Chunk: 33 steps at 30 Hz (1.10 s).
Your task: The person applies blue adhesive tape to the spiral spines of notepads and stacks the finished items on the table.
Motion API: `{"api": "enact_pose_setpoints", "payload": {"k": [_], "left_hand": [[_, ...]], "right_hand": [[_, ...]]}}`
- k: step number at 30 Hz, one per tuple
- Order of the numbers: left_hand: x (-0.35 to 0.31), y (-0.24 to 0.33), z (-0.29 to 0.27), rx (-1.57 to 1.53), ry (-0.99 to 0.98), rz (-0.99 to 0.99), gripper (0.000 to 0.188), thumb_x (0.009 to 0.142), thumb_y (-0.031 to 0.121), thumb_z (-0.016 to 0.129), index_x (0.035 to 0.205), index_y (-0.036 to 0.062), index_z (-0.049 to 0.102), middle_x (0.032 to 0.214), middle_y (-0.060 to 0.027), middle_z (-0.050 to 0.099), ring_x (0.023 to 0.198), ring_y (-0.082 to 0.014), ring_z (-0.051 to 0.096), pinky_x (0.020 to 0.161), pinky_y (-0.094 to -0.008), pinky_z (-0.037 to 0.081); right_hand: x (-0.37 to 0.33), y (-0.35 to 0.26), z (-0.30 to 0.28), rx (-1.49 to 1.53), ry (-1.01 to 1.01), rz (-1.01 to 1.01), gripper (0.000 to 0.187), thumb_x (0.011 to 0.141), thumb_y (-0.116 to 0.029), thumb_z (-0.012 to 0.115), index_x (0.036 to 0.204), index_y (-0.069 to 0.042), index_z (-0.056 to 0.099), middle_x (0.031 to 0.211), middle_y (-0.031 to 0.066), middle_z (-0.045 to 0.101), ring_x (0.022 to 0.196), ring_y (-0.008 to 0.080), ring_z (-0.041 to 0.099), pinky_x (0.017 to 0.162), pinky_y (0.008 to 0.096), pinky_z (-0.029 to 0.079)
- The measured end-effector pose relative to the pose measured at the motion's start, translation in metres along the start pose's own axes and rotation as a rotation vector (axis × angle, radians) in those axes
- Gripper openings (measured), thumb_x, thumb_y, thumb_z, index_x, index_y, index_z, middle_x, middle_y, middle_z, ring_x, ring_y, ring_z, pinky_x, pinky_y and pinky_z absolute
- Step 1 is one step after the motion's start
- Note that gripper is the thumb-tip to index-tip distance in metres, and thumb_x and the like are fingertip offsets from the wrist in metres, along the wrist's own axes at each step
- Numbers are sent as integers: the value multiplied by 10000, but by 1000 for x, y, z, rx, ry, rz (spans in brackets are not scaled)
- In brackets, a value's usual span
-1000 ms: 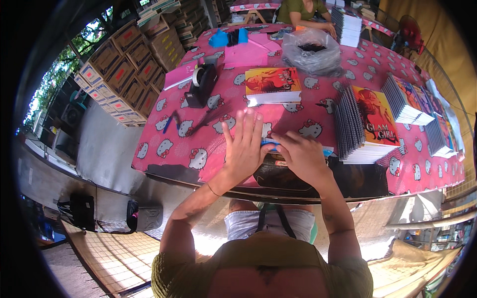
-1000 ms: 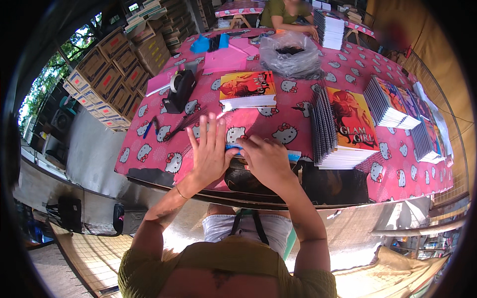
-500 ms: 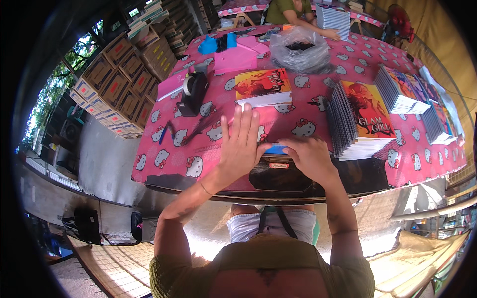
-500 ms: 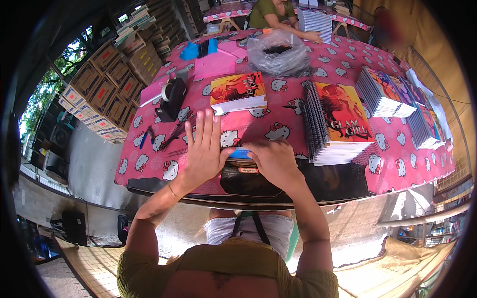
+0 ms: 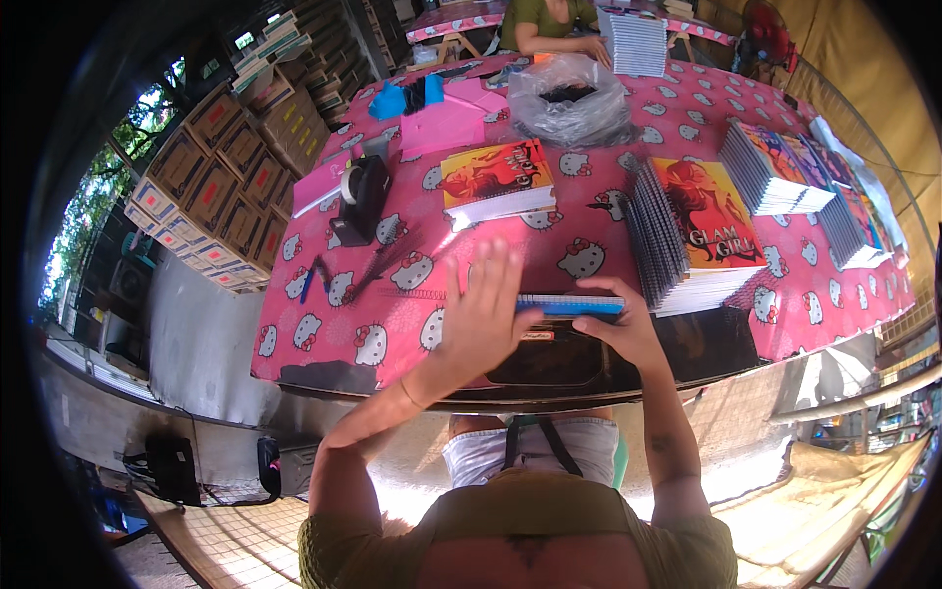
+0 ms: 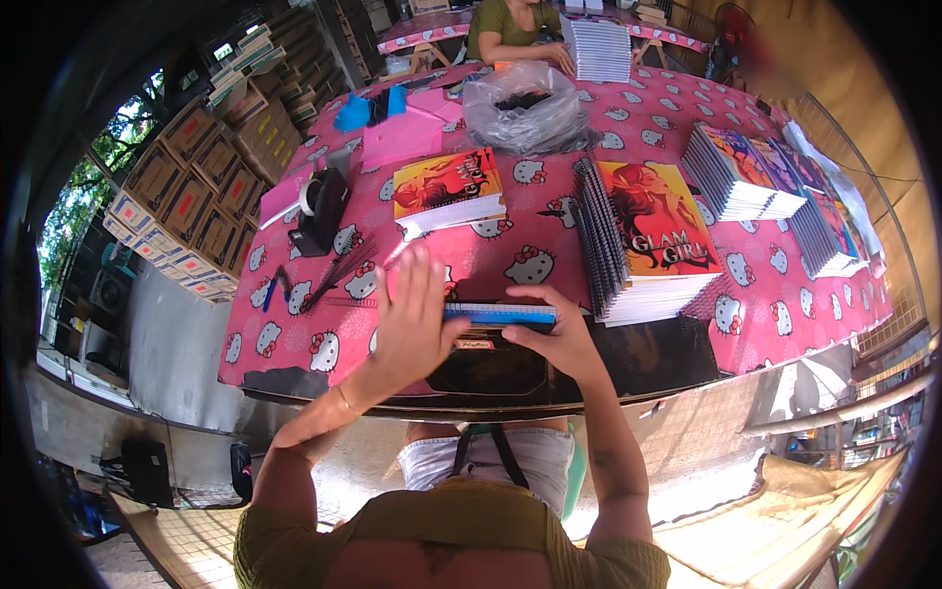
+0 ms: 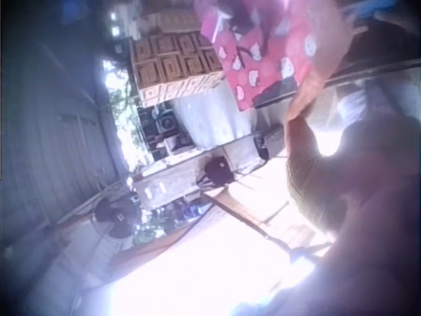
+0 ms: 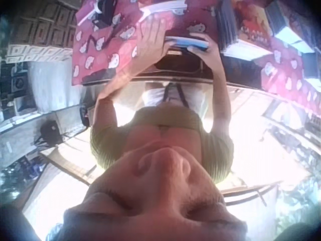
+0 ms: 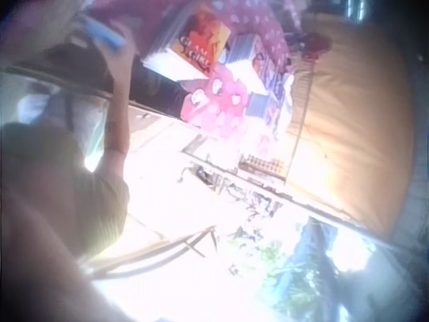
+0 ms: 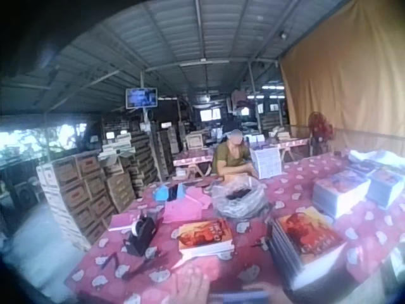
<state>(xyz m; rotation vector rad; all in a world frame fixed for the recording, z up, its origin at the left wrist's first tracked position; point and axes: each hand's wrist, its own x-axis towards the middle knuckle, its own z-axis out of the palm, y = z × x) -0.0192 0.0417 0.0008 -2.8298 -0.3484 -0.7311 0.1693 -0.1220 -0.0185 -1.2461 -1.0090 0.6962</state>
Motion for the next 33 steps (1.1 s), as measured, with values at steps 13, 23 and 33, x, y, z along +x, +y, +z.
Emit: {"api": "enact_pose_setpoints", "payload": {"k": [13, 23, 33], "left_hand": [[-48, 28, 23, -180, -50, 272, 794, 994, 504, 498, 1502, -81, 328, 1577, -301, 310, 1475, -459, 291, 1175, -660, 152], [-31, 25, 21, -78, 5, 166, 822, 971, 541, 512, 1496, -72, 357, 1571, -295, 329, 1497, -428, 267, 1185, -635, 153], [27, -3, 4, 60, 121, -63, 974, 891, 666, 560, 1553, -4, 310, 1619, -196, 312, 1500, -448, 254, 1199, -623, 112]], "right_hand": [[9, 26, 33, -49, 195, -167, 224, 881, -81, 784, 1067, -6, 684, 902, 50, 713, 834, 75, 642, 735, 240, 508], [7, 36, 22, -3, -27, -74, 237, 947, -108, 709, 1154, 3, 683, 863, 2, 686, 739, 49, 548, 650, 241, 462], [9, 22, 28, -174, -87, -60, 244, 978, -111, 667, 1200, -16, 703, 839, -19, 671, 716, 26, 532, 616, 201, 426]]}}
